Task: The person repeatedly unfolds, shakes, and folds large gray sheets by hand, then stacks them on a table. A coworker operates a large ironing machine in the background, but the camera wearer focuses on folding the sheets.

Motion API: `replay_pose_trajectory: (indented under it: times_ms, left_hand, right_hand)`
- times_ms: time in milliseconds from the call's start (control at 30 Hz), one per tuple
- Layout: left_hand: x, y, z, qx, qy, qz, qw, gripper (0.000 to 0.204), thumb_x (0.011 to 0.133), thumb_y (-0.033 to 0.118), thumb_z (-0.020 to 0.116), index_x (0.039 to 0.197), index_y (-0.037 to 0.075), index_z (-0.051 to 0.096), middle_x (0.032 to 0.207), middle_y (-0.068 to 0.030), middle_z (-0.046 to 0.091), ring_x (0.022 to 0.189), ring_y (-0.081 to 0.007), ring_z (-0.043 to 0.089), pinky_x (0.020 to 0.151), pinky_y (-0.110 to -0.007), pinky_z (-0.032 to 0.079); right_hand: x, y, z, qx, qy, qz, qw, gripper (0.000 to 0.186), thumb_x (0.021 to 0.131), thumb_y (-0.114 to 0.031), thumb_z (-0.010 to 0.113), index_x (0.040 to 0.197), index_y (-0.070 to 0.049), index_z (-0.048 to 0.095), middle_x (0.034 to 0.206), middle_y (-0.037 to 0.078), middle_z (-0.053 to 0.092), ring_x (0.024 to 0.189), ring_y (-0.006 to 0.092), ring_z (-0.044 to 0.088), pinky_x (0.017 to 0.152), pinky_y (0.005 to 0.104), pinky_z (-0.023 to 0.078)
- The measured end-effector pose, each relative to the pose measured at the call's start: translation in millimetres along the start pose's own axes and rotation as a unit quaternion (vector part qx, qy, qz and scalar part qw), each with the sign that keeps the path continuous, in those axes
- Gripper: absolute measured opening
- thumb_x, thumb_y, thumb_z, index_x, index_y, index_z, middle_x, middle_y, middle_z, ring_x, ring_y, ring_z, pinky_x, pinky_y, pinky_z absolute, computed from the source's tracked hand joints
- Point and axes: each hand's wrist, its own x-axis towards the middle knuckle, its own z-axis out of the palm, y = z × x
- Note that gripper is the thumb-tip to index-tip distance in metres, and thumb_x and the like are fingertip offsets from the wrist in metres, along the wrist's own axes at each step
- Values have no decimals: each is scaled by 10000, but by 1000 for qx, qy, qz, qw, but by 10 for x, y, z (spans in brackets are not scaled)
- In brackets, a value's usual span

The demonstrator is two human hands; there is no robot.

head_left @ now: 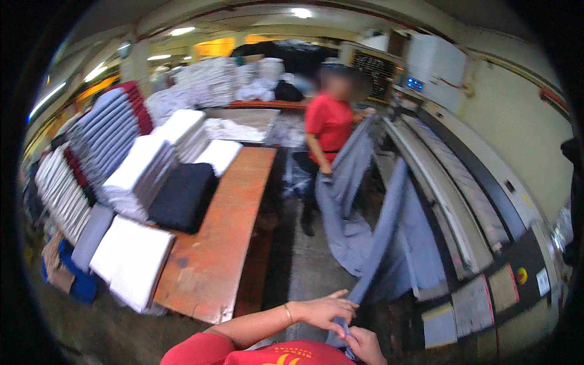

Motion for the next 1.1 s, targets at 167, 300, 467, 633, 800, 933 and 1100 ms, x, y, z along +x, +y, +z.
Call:
replay_pose_trajectory:
  times_ms: [167, 300, 467, 633, 800, 933, 1100]
  left_hand:
    - [281, 19, 15, 42, -22, 36, 998, 154, 891, 253, 597, 885, 101, 622, 844, -46, 592, 916, -228, 599, 1146, -550, 157]
    - [516, 67, -27, 47, 30, 80, 995, 137, 889, 232, 603, 864, 98, 620, 784, -42, 580, 836, -221, 605, 1135, -533, 201]
    - [746, 147, -211, 36, 58, 93, 993, 138, 886, 224, 616, 857, 89, 626, 771, -42, 585, 821, -215, 606, 1119, -513, 241]
    - [994, 235, -285, 18, 81, 114, 990, 98, 853, 182, 656, 853, 83, 650, 777, -27, 614, 793, -200, 603, 1108, -491, 280]
    - [1212, 290, -289, -27, 66, 119, 990, 119, 868, 209, 643, 857, 91, 650, 778, -21, 609, 806, -201, 602, 1109, -477, 280]
    - [1422, 287, -248, -21, 48, 151, 987, 134, 878, 238, 635, 898, 107, 653, 821, -21, 621, 874, -196, 610, 1117, -506, 241]
    - [1720, -280, -62, 41, 41, 58, 997, 175, 909, 276, 592, 961, 117, 645, 898, -19, 647, 971, -206, 608, 1130, -543, 155]
  right_hand:
    - [-221, -108, -226, -26, 7, 116, 993, 186, 855, -236, 650, 865, -51, 633, 790, 138, 614, 754, 333, 613, 645, 409, 476]
    - [-644, 65, -331, -96, 135, 163, 973, 172, 872, -177, 606, 988, -66, 668, 946, 133, 671, 888, 332, 630, 780, 398, 504]
    - [-1082, 73, -553, -94, 237, 199, 946, 221, 811, -18, 590, 1013, -46, 676, 999, 145, 673, 937, 311, 635, 840, 374, 500]
    - [-1389, -160, -825, 95, 390, 212, 891, 202, 808, 53, 599, 981, -15, 681, 936, 93, 687, 882, 208, 642, 796, 313, 492]
    - [-1376, -425, -949, 159, 570, 52, 804, 93, 823, -85, 688, 838, -4, 644, 803, 85, 640, 726, 175, 577, 681, 282, 450]
    - [-1371, -784, -996, 145, 581, -19, 801, 232, 794, -200, 732, 798, -9, 601, 704, 86, 592, 644, 175, 545, 586, 295, 418]
    - [-1919, -942, -1169, 97, 577, -157, 795, 265, 809, -226, 711, 931, -25, 589, 656, 96, 573, 581, 214, 546, 524, 314, 413]
